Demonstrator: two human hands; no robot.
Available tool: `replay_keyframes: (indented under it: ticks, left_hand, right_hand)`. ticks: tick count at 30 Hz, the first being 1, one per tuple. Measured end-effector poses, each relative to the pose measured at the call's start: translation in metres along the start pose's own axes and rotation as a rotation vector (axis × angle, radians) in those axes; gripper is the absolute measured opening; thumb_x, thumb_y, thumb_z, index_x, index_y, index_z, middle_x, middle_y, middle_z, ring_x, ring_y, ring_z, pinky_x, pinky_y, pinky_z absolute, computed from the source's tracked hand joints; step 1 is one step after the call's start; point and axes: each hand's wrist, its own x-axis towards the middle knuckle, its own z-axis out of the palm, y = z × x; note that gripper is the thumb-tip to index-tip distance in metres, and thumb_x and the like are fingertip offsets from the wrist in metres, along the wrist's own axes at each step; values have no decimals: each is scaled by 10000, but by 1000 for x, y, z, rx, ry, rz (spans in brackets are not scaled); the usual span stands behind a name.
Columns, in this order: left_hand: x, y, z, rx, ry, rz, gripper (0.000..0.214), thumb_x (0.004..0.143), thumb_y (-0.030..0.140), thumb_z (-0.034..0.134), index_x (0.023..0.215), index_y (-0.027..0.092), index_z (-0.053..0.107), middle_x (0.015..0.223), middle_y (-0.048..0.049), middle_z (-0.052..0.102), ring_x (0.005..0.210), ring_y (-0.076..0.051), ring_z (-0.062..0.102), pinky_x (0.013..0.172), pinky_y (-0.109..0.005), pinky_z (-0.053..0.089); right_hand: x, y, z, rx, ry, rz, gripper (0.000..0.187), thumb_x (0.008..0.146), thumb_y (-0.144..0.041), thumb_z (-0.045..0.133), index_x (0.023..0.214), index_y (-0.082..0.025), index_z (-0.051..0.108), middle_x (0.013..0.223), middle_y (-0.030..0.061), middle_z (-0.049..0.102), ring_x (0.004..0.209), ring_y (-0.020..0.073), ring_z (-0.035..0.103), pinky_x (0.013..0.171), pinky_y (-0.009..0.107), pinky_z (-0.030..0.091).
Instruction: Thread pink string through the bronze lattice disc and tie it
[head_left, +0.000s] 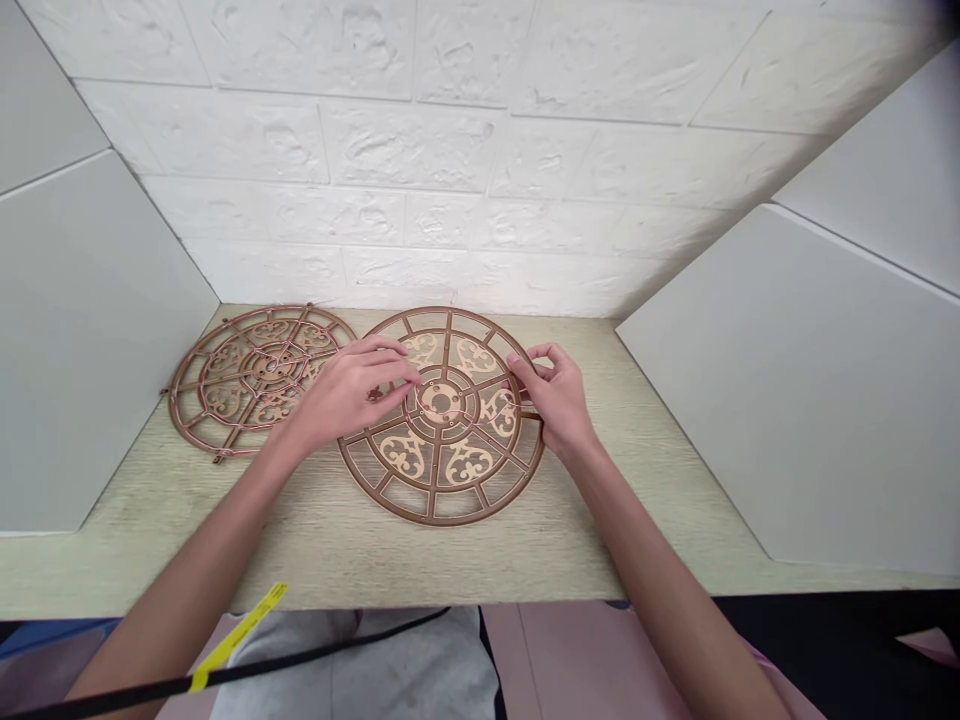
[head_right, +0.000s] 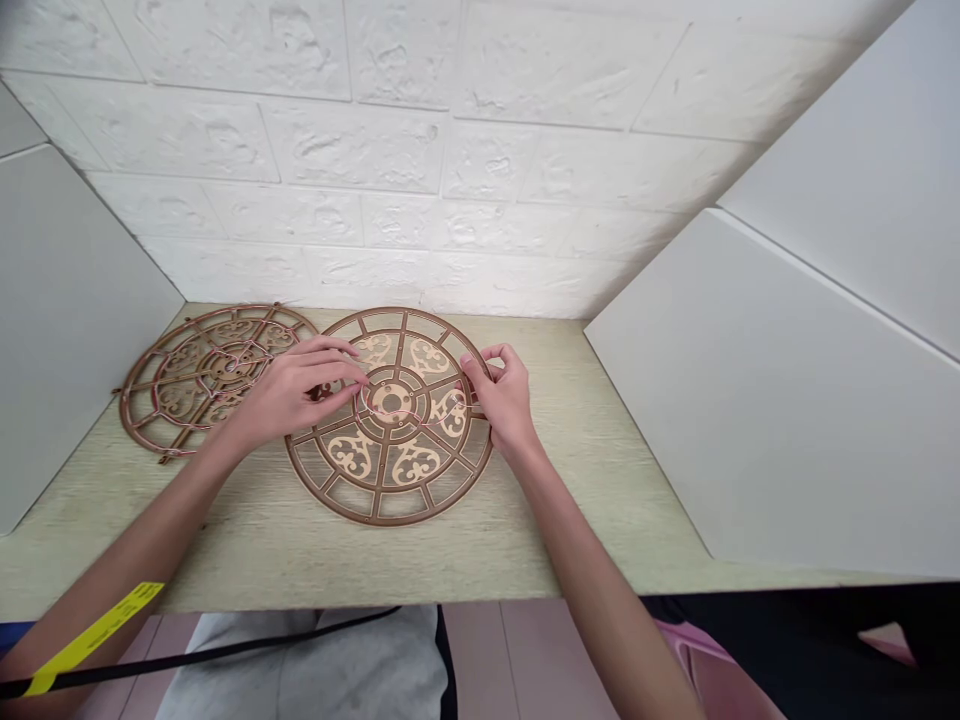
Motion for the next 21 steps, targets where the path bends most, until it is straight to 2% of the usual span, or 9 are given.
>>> replay_keyframes:
  ticks: [6,9,16,21]
  left_hand:
    - [-2,-4,2,54,-113,-25,154,934,212,576,955,206,729,972,-12,716,1129,-185,601,978,-319,475]
    - [-3,-4,3,48,-150,-29,181,938,215,552,962,203,731,979,-28,703,1101,-194,603,967,-333,473]
    - [-2,-1,3,-20,-127,-45,185,943,253,557,956,204,734,1052,-26,688,1167,-186,566,1033,-334,445]
    - [-2,3,8,-12,-75,-106,153,938,267,577,950,198,713,1024,-19,706,1176,-187,571,1036,-341,432]
  right_hand:
    - [9,13,-4,-161,11,-73,410,672,-482,736,824,-240,441,563,-65,539,468,102,429,393,204,359]
    - [13,18,-5,-194,15,-110,355,703,-442,718,818,-240,450,551,-65,504,460,101,392,396,217,349]
    - [12,17,-5,-164,36,-122,345,691,-449,705,808,-231,465,555,-55,527,465,101,397,391,211,317]
    - [10,13,-4,-132,53,-126,367,662,-453,714,811,-227,467,525,-73,508,455,95,385,388,208,339]
